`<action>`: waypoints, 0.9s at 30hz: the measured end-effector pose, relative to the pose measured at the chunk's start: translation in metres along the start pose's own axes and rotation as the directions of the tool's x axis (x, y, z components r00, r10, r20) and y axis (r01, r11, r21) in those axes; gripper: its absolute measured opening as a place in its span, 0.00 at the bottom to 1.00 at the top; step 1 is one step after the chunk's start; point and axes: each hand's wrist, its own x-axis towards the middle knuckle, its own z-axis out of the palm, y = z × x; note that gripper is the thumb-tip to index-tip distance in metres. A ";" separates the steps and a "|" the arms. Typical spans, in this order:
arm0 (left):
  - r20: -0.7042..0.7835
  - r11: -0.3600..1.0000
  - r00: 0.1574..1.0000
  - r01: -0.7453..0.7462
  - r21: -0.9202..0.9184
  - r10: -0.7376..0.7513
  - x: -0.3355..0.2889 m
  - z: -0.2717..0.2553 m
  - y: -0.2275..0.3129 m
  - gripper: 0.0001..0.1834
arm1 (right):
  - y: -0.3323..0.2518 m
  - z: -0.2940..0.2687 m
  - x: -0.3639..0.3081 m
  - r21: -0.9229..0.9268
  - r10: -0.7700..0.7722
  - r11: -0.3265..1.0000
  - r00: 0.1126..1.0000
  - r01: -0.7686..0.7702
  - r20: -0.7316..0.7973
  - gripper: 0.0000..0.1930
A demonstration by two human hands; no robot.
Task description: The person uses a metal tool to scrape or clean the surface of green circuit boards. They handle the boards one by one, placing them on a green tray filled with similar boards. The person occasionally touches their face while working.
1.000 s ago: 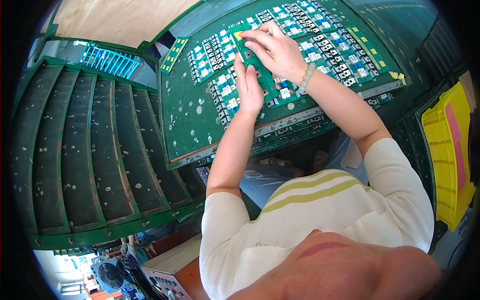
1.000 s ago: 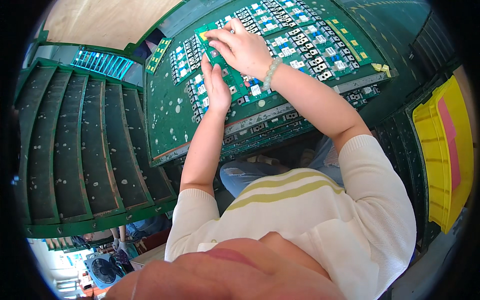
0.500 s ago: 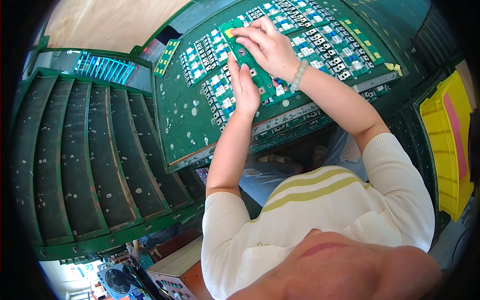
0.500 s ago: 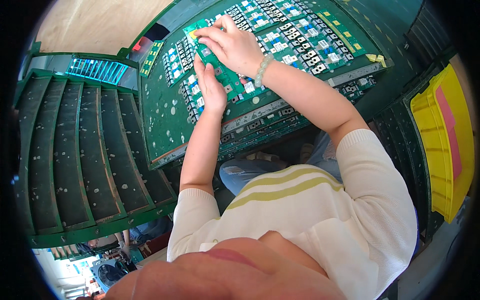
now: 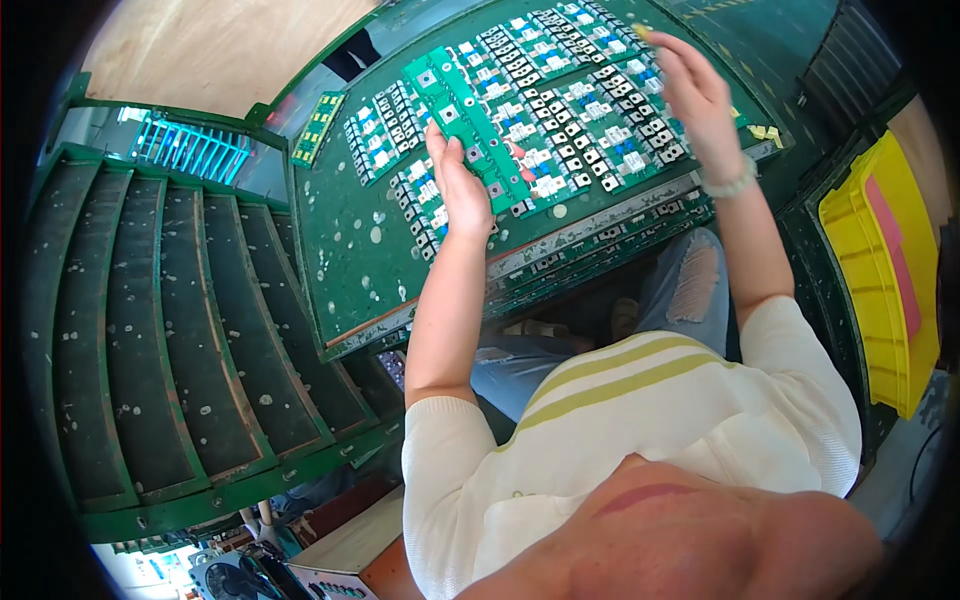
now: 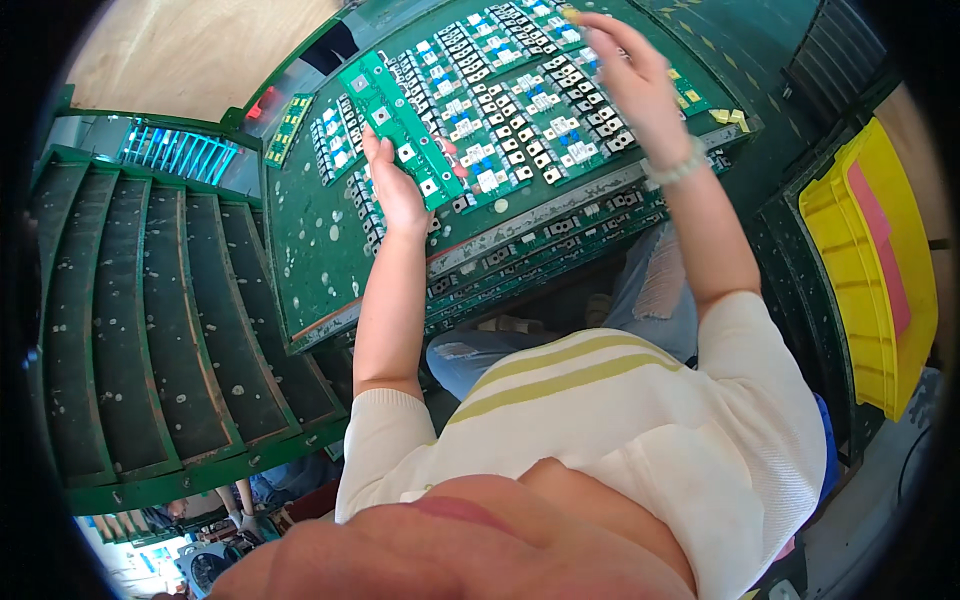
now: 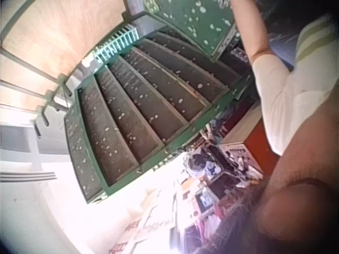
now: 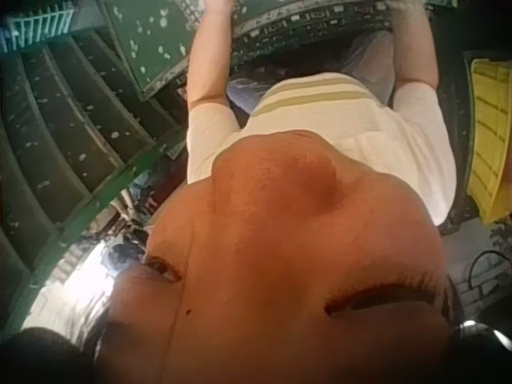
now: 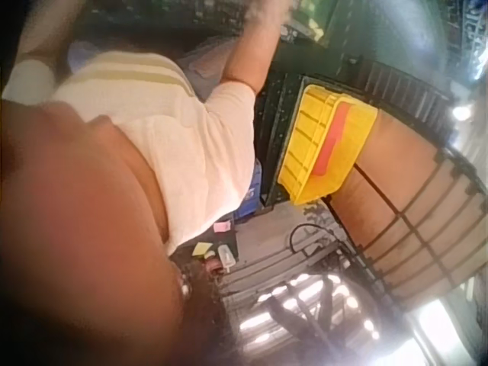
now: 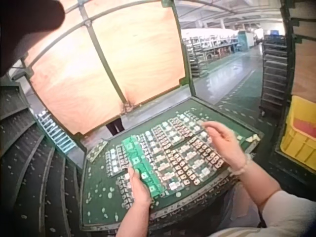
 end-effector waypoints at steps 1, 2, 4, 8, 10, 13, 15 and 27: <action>0.007 1.000 1.000 -0.002 -0.011 0.002 -0.001 0.000 0.000 0.18 | 0.005 -0.026 -0.008 -0.187 -0.034 0.982 0.998 0.024 -0.050 0.13; 0.028 1.000 1.000 0.001 -0.025 0.000 -0.002 0.001 0.000 0.18 | 0.009 -0.054 -0.015 -0.373 -0.079 0.927 0.992 0.038 -0.095 0.13; 0.063 0.999 0.998 0.005 -0.043 -0.002 -0.004 0.003 -0.002 0.18 | 0.021 -0.110 -0.025 -0.668 -0.341 0.690 0.939 0.279 0.041 0.12; 0.085 1.000 0.996 -0.011 -0.029 0.014 -0.004 -0.004 -0.006 0.18 | 0.007 -0.156 -0.054 -0.891 -0.100 0.451 0.995 0.058 0.014 0.12; 0.089 0.999 0.996 -0.027 -0.018 0.028 -0.004 -0.003 -0.006 0.19 | 0.006 -0.163 -0.062 -0.933 -0.044 0.351 0.997 0.073 0.062 0.12; 0.099 1.000 0.995 -0.029 0.000 0.028 -0.007 -0.005 -0.005 0.19 | -0.003 -0.153 -0.062 -0.973 0.032 0.229 0.999 0.030 0.039 0.12; 0.084 1.000 0.996 -0.011 0.008 0.011 -0.009 -0.001 -0.002 0.20 | -0.006 -0.154 -0.060 -0.975 0.003 0.220 1.000 0.021 0.022 0.12; 0.062 0.995 0.994 -0.097 0.029 0.095 -0.009 -0.004 -0.008 0.25 | -0.012 -0.177 -0.071 -0.981 -0.081 0.182 0.994 -0.062 -0.078 0.11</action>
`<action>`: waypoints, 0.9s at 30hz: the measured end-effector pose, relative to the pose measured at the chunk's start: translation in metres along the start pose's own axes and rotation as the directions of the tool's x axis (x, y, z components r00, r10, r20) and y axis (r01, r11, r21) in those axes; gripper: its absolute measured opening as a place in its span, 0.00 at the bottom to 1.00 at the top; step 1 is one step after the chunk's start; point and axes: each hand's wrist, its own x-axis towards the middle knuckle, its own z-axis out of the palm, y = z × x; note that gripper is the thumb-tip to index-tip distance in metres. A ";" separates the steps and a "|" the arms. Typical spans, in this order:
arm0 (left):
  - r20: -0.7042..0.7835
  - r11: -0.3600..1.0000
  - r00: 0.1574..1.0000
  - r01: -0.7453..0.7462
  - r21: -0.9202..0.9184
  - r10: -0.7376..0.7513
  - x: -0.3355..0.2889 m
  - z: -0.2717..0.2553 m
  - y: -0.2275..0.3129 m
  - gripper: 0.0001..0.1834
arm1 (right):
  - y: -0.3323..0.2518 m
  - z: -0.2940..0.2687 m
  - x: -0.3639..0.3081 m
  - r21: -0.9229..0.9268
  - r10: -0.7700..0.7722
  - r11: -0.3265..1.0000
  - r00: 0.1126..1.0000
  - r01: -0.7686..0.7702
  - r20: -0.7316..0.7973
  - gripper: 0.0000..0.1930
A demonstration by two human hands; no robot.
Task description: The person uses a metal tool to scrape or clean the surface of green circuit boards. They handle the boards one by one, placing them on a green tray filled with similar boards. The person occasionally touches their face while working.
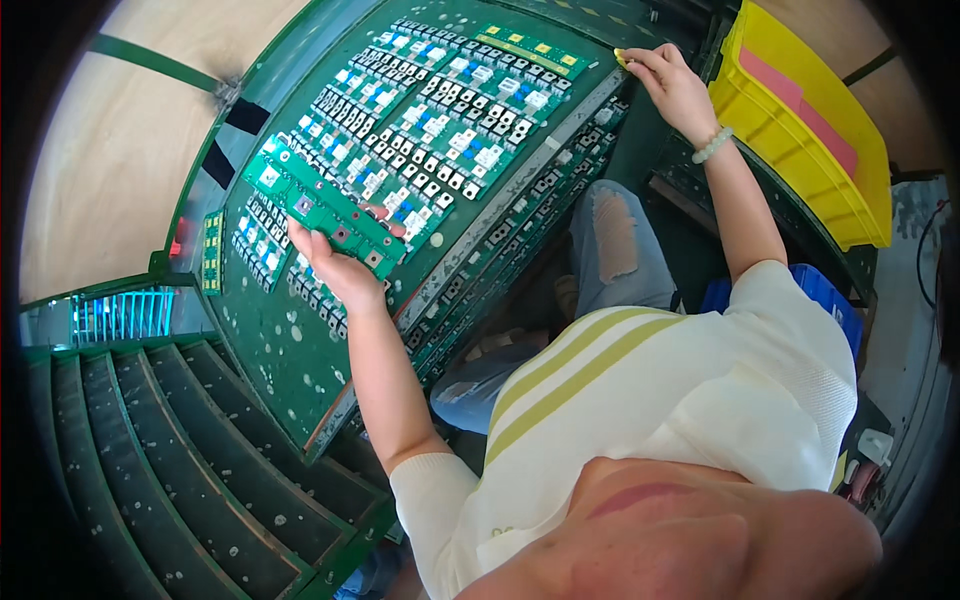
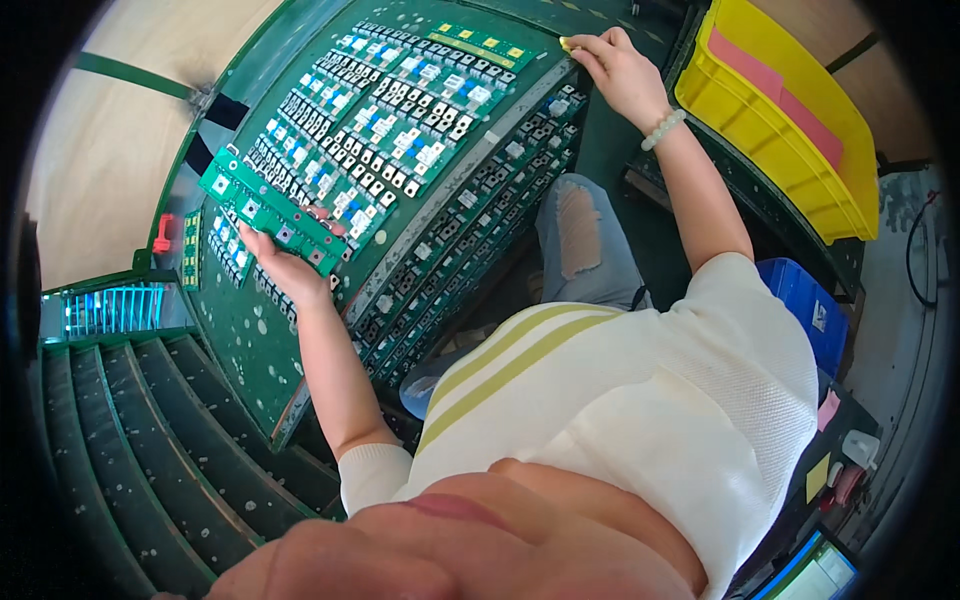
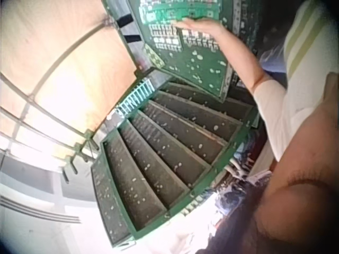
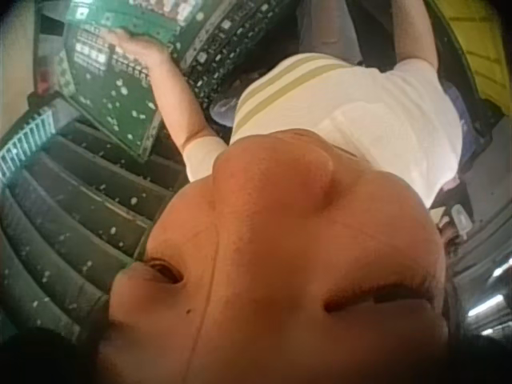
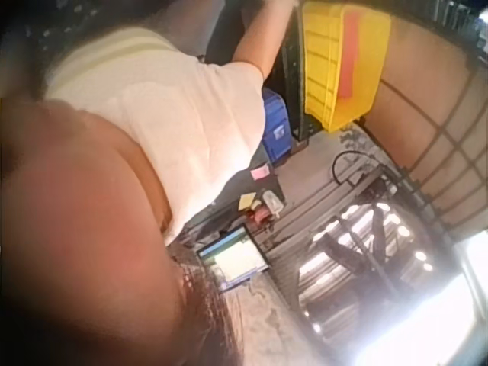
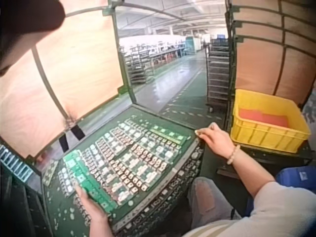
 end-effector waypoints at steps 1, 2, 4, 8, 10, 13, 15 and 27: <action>0.029 1.000 1.000 0.007 -0.023 -0.006 0.000 0.004 -0.001 0.25 | 0.004 -0.003 0.000 -0.020 -0.010 1.000 1.000 0.009 -0.012 0.11; 0.045 0.999 0.999 0.011 -0.038 -0.009 -0.001 0.004 -0.001 0.26 | 0.004 -0.004 -0.002 -0.030 -0.028 0.999 0.999 0.028 -0.016 0.11; 0.078 0.996 0.996 0.059 -0.070 -0.054 -0.003 -0.007 0.003 0.29 | 0.005 0.000 -0.002 -0.048 -0.093 0.995 0.994 0.091 -0.050 0.11; -0.022 0.998 0.998 -0.063 -0.018 0.063 0.003 -0.001 -0.001 0.30 | 0.017 0.000 -0.002 -0.042 -0.059 0.997 0.996 0.062 0.067 0.12; 0.087 0.993 0.996 0.004 -0.114 0.006 -0.002 -0.003 0.002 0.28 | 0.016 -0.004 0.002 -0.009 -0.038 0.999 0.989 0.040 0.140 0.13; 0.070 0.991 0.997 -0.036 -0.131 0.045 -0.001 -0.004 0.002 0.28 | 0.018 -0.007 0.010 0.010 -0.073 0.997 0.978 0.072 0.194 0.14; 0.076 0.989 0.996 -0.042 -0.140 0.053 -0.002 -0.004 0.001 0.28 | 0.023 -0.008 0.017 0.000 -0.072 0.997 0.966 0.074 0.250 0.17; 0.271 0.423 0.776 -0.559 0.714 0.569 0.000 -0.017 -0.014 0.27 | -0.041 -0.008 0.042 0.686 -0.117 0.721 0.958 -0.100 0.263 0.18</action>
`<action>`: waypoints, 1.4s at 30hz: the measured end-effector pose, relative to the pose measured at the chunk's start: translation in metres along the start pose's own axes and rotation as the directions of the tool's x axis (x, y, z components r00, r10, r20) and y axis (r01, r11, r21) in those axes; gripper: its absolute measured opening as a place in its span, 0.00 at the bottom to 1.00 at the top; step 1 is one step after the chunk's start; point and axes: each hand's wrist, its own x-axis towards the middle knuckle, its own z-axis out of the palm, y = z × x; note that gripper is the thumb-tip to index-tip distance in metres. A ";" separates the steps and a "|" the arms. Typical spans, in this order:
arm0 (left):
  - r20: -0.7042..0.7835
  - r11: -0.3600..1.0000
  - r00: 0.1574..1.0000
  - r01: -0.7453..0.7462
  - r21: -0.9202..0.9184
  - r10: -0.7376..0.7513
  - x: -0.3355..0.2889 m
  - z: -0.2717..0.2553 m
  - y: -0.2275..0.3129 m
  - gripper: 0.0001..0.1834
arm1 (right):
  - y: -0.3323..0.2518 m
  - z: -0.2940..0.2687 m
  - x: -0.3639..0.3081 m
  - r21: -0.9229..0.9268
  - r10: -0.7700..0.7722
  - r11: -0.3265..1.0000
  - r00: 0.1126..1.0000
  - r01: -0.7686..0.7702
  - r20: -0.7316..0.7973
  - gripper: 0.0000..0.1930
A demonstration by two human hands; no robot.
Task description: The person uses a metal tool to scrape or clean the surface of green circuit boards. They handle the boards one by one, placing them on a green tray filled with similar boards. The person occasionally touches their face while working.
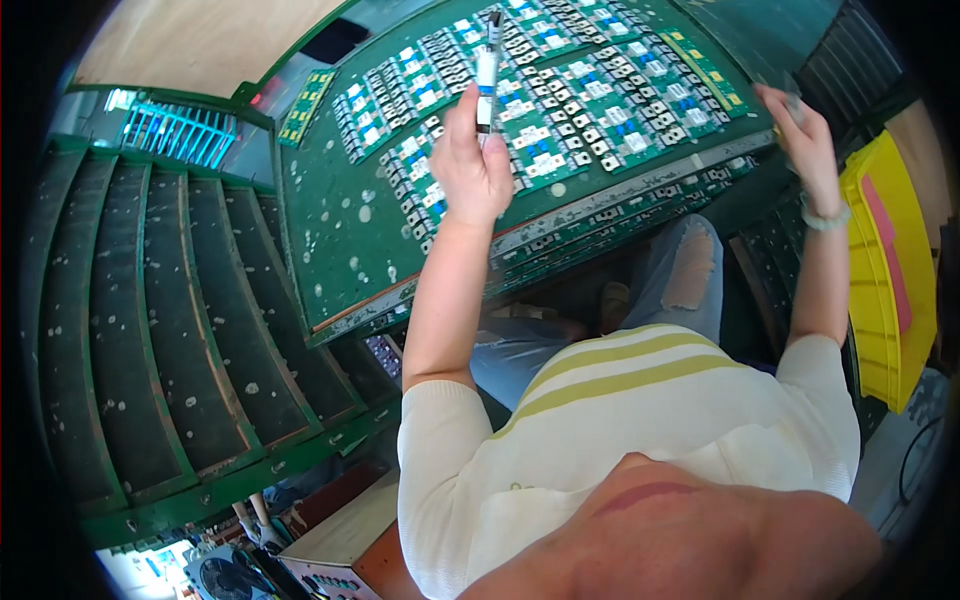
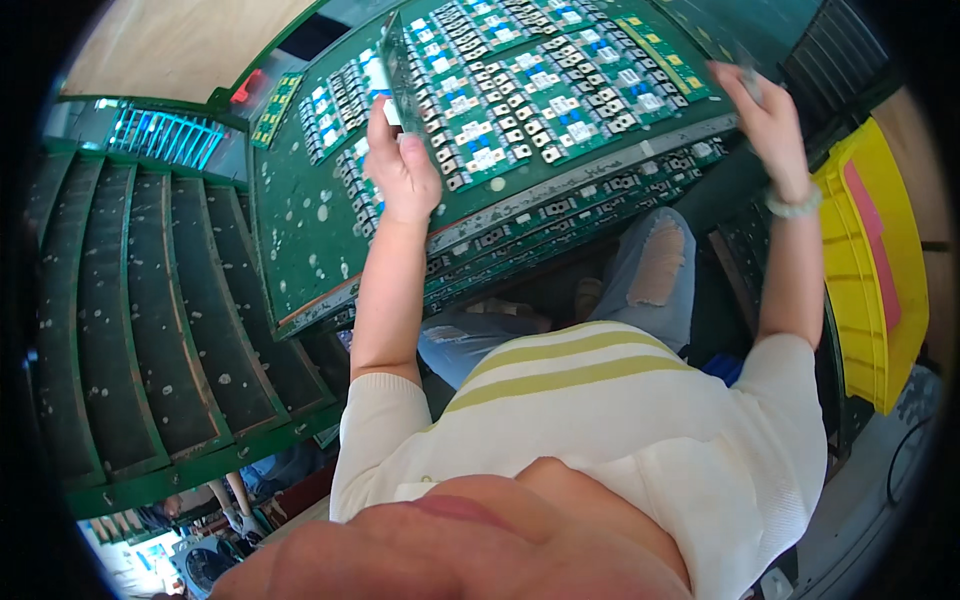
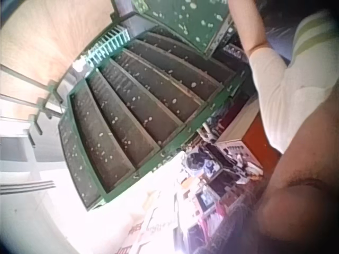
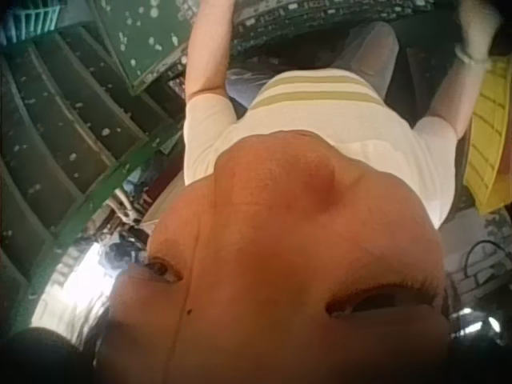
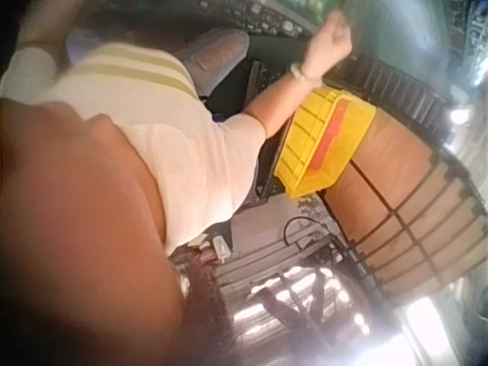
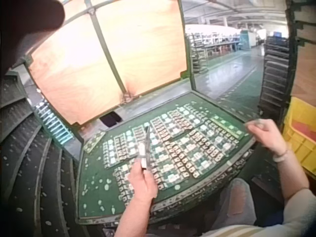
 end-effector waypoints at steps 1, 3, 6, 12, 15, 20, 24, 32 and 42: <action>-0.018 0.992 0.997 -0.078 0.103 0.080 0.004 -0.002 -0.001 0.28 | -0.023 0.013 0.006 0.200 0.086 0.974 0.992 -0.102 0.089 0.17; -0.002 0.959 0.988 -0.148 0.242 0.153 0.014 -0.004 0.001 0.30 | -0.046 0.056 0.026 0.417 -0.068 0.909 0.980 -0.016 0.185 0.20; -0.034 0.885 0.971 -0.200 0.421 0.236 0.017 -0.011 -0.003 0.37 | -0.078 0.102 0.055 0.533 -0.151 0.835 0.874 -0.137 0.462 0.24; -0.040 0.768 0.956 -0.209 0.605 0.292 0.017 -0.017 -0.006 0.46 | -0.098 0.166 0.108 0.578 -0.252 0.811 0.833 -0.096 0.492 0.18; -0.094 0.750 0.945 -0.187 0.634 0.314 0.019 -0.020 -0.006 0.51 | -0.092 0.178 0.115 0.532 -0.284 0.847 0.841 -0.005 0.460 0.16; -0.255 0.861 0.924 -0.130 0.492 0.285 0.022 -0.015 -0.007 0.60 | -0.078 0.186 0.104 0.630 -0.336 0.775 0.877 0.050 0.344 0.15; -0.307 0.921 0.926 -0.092 0.378 0.219 0.021 -0.014 -0.006 0.66 | -0.075 0.176 0.094 0.554 -0.313 0.827 0.894 0.092 0.320 0.13; -0.297 0.974 0.949 -0.037 0.223 0.104 0.016 -0.012 -0.005 0.66 | -0.091 0.181 0.089 0.673 -0.042 0.676 0.896 -0.300 0.441 0.12; -0.301 0.981 0.951 -0.009 0.194 0.068 0.017 -0.010 -0.002 0.64 | -0.089 0.184 0.090 0.723 0.026 0.518 0.853 -0.457 0.521 0.09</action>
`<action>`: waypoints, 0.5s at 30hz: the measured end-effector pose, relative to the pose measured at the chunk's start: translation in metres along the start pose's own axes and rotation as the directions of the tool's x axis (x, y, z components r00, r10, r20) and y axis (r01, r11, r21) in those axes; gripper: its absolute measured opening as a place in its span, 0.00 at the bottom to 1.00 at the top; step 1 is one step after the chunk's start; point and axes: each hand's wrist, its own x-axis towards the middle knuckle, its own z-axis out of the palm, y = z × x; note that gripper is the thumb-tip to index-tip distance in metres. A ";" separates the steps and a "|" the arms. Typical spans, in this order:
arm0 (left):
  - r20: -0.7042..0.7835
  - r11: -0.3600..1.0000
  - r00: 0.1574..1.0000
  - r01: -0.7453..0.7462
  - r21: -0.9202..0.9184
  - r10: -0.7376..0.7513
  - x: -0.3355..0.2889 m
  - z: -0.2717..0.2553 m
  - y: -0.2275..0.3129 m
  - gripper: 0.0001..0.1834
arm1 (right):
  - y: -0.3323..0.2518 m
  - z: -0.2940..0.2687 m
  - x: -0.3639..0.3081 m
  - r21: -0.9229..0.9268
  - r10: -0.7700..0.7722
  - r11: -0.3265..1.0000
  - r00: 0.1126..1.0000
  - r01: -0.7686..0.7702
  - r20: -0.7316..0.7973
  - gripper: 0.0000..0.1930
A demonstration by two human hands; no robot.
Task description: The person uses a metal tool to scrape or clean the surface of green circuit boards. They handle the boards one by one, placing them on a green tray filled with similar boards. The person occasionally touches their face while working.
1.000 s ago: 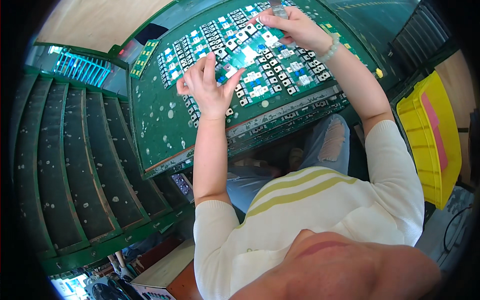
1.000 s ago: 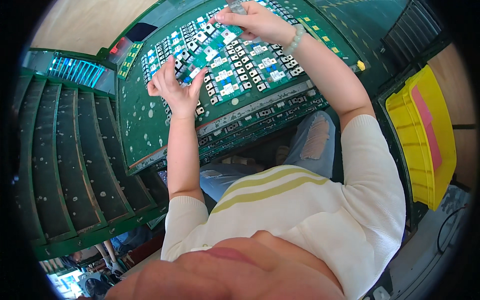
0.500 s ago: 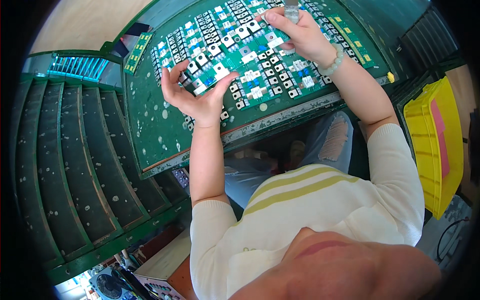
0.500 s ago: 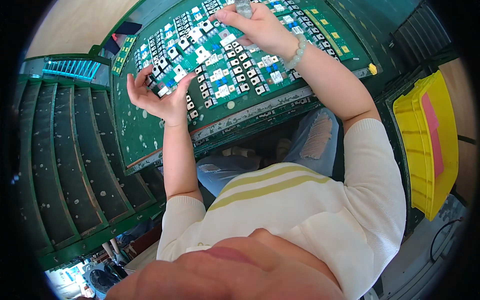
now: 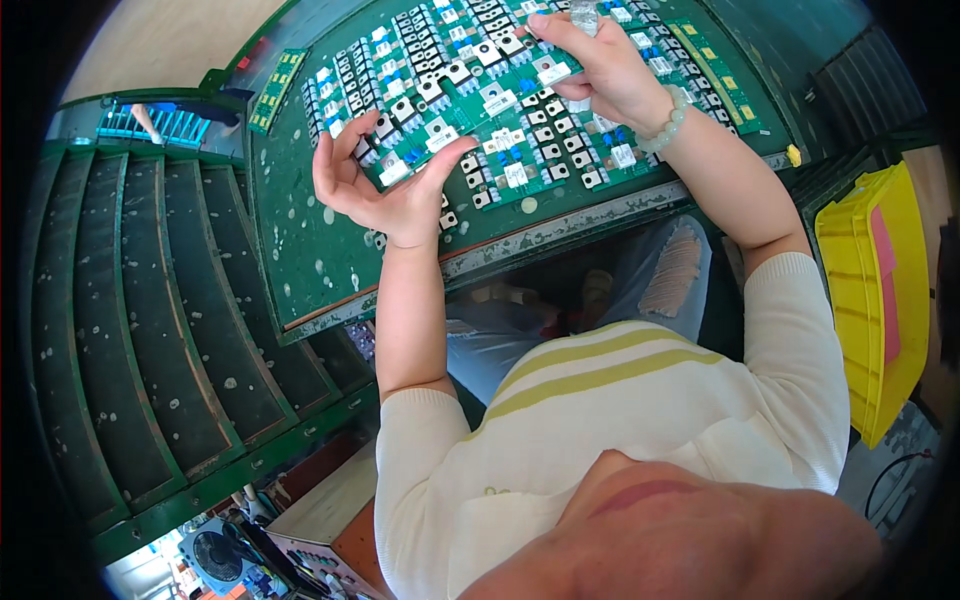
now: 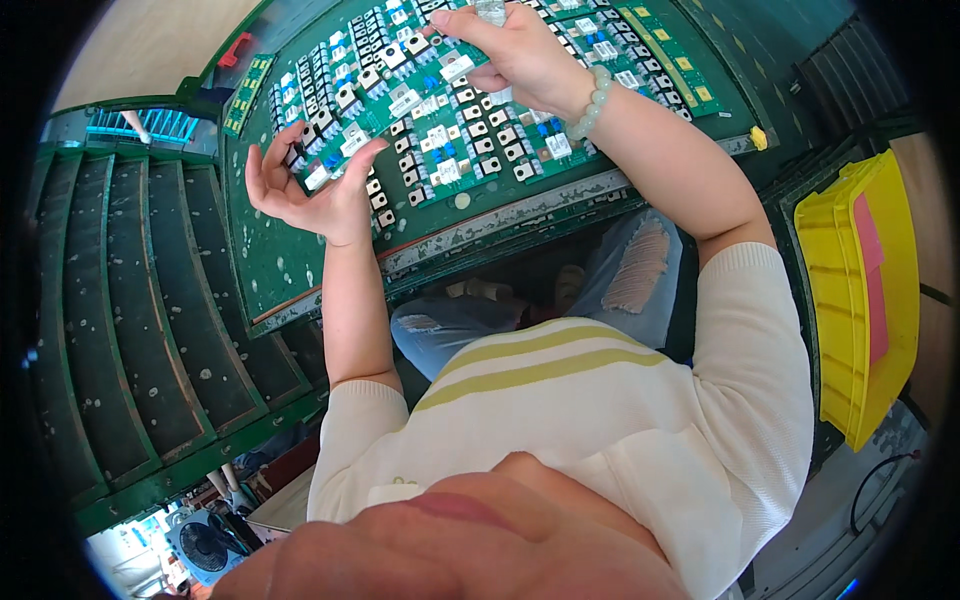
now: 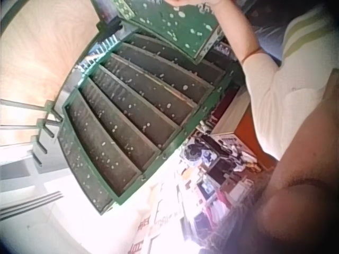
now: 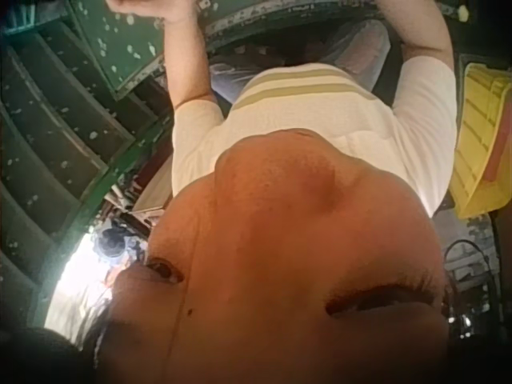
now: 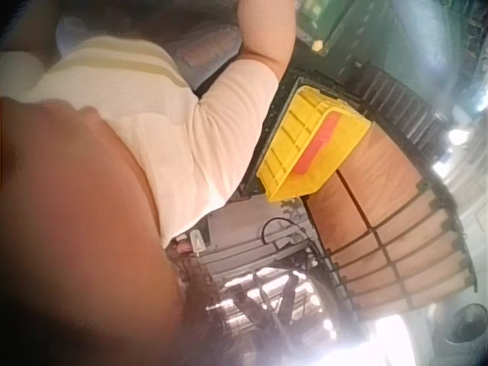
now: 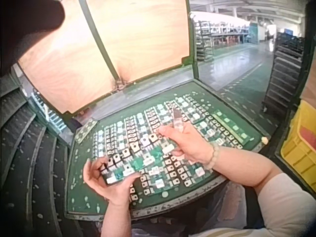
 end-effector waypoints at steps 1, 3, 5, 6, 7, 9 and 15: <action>-0.001 1.000 1.000 0.011 -0.006 -0.011 0.000 0.000 0.000 0.64 | -0.003 0.002 0.000 0.032 0.013 0.999 1.000 -0.013 -0.006 0.08; 0.000 0.994 0.994 0.105 -0.018 -0.105 0.001 0.003 0.004 0.61 | -0.006 0.006 0.000 0.096 0.046 0.994 0.999 -0.044 -0.021 0.08; 0.029 0.983 0.983 0.182 -0.012 -0.181 0.000 0.002 0.005 0.58 | -0.005 0.000 0.002 0.120 0.069 0.990 0.998 -0.070 0.014 0.09; 0.038 0.980 0.979 0.199 -0.008 -0.199 -0.001 0.002 0.005 0.58 | -0.006 -0.001 0.003 0.132 0.079 0.988 0.996 -0.083 0.033 0.09; 0.047 0.976 0.975 0.217 -0.003 -0.216 -0.001 0.002 0.005 0.58 | -0.007 0.001 0.002 0.127 0.090 0.988 0.996 -0.090 0.006 0.08; 0.044 0.976 0.975 0.218 -0.019 -0.217 -0.002 0.003 0.002 0.58 | -0.007 0.000 0.002 0.116 0.092 0.989 0.996 -0.092 0.003 0.08; 0.038 0.988 0.987 0.156 -0.007 -0.155 -0.003 0.000 0.003 0.57 | -0.009 0.006 0.001 0.099 0.056 0.994 0.998 -0.056 0.005 0.09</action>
